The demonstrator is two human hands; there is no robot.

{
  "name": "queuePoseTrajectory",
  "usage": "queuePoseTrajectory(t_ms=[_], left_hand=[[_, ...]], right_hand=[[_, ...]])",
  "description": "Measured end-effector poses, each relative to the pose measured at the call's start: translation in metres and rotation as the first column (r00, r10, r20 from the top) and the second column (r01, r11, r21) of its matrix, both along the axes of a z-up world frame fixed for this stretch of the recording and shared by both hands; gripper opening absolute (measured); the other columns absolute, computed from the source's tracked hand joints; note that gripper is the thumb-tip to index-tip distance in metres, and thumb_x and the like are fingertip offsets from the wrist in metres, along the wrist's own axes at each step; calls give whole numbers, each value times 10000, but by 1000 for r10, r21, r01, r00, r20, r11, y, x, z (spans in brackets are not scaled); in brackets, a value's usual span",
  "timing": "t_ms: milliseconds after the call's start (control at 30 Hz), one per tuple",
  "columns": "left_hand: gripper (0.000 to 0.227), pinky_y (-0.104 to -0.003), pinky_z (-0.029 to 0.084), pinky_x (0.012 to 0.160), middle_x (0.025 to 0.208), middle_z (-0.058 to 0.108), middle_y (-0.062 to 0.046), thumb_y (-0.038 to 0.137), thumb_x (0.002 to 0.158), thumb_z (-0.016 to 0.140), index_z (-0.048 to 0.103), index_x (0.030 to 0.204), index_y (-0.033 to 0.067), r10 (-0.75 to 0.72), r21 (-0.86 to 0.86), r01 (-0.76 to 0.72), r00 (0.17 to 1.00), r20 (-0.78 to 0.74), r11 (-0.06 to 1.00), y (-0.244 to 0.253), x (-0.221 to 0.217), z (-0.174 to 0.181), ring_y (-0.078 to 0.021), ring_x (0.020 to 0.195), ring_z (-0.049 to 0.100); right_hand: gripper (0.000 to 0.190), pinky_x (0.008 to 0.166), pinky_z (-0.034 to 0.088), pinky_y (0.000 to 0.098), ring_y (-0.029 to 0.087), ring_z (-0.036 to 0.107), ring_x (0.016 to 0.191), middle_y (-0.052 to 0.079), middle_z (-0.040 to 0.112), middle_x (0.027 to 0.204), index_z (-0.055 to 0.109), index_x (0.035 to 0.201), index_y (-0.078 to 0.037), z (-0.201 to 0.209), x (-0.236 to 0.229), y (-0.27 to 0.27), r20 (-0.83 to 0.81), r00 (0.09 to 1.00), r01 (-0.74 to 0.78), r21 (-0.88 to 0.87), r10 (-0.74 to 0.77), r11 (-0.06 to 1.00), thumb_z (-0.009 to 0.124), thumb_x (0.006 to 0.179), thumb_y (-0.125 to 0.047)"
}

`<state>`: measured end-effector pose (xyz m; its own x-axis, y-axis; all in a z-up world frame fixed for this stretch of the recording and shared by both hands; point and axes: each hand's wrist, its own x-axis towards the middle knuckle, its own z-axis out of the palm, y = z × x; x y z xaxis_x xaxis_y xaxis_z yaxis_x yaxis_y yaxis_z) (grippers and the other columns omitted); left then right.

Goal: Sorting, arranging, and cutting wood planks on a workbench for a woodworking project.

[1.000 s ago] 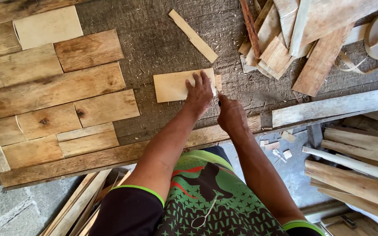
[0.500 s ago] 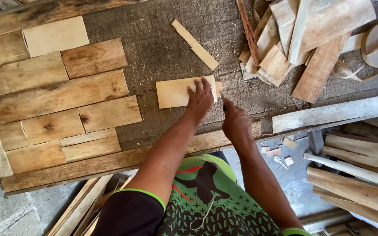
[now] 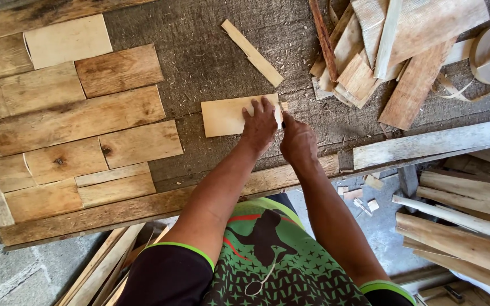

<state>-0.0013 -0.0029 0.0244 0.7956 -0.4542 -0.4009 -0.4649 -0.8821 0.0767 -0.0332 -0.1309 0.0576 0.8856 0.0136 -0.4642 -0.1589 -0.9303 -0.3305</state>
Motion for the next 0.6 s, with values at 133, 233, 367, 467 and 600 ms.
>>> queuePoseTrajectory(t_ms=[133,233,367,467,600], left_hand=[[555,-734,487,929,1471,335,-347,204,792,807,665,1272,-35,27,-106,-15,994,107,994,-2,-1,-11,-577,1309,377],[663,-729,475,944,1498,303,-354,161,755,811,605,1356,-30,47,-124,-39,997,56,992,-1,3,-8,-581,1330,345],[469,-724,470,993,1552,282,-357,156,843,776,671,1258,-37,-21,5,21,1000,18,1000,-2,-3,-8,-584,1370,324],[387,-708,454,1020,1588,256,-344,102,851,751,699,1198,-61,-24,43,24,1000,10,999,1,3,-17,-588,1389,308],[256,-683,410,1075,1633,199,-334,8,874,691,721,1111,-84,-47,107,57,994,-98,993,2,3,-1,-604,1422,266]], right_hand=[[415,332,455,275,127,510,437,139,693,770,561,1393,-89,10,8,1,-104,994,23,13,-21,1000,508,998,24],[396,354,464,281,136,508,470,150,699,781,579,1377,-98,24,9,1,-129,991,-24,-30,20,999,520,1002,19],[398,388,491,332,185,570,505,166,708,790,579,1389,-113,29,-13,-2,-169,985,-31,2,31,1000,536,1007,-9],[385,473,538,400,237,635,565,177,718,806,593,1379,-142,29,-25,-1,-139,990,0,23,3,1000,542,1008,-50],[439,658,587,492,354,715,748,220,741,873,608,1380,-166,21,-41,-9,14,999,-37,30,37,999,556,963,-38]])
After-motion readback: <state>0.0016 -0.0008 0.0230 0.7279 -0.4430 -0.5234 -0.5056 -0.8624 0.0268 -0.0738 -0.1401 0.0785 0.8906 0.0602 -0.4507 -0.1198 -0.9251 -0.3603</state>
